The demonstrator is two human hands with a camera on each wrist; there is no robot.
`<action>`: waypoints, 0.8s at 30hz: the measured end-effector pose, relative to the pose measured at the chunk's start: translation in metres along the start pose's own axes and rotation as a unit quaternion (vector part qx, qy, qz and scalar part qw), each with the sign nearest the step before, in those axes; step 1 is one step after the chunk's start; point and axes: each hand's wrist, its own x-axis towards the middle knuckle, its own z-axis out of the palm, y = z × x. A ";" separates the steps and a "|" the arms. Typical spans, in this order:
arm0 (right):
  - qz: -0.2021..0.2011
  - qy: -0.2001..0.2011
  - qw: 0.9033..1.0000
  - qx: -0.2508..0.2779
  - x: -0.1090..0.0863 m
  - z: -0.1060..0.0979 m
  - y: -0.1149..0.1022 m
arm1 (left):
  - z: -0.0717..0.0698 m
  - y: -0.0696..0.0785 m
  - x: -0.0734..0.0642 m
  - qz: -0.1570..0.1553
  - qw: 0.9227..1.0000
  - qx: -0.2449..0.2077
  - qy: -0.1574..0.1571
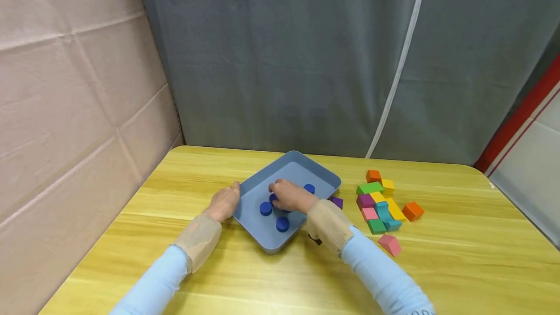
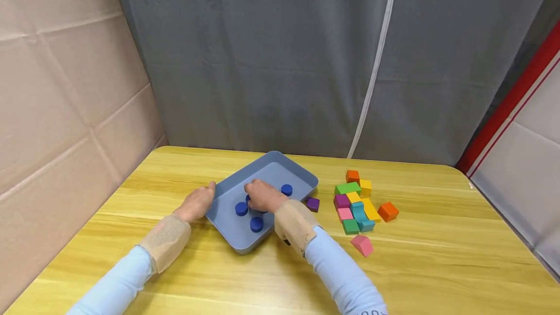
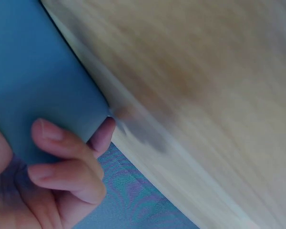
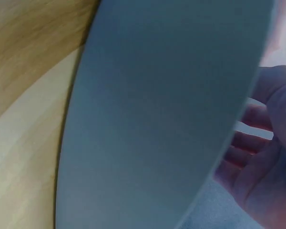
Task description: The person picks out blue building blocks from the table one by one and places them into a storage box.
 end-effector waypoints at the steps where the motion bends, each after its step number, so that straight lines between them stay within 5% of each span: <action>1: -0.002 0.004 1.000 0.001 -0.001 -0.001 0.001 | 0.000 0.000 0.001 0.000 1.000 0.001 -0.001; 10: -0.017 0.071 0.996 0.043 -0.019 -0.009 0.019 | -0.002 0.000 0.003 -0.001 1.000 -0.001 -0.005; 18: -0.037 0.171 0.983 0.057 -0.039 -0.010 0.040 | -0.001 -0.008 0.007 0.000 1.000 -0.002 0.000; 24: -0.028 0.209 0.975 0.071 -0.058 -0.011 0.054 | -0.006 -0.016 0.005 -0.001 1.000 -0.006 -0.012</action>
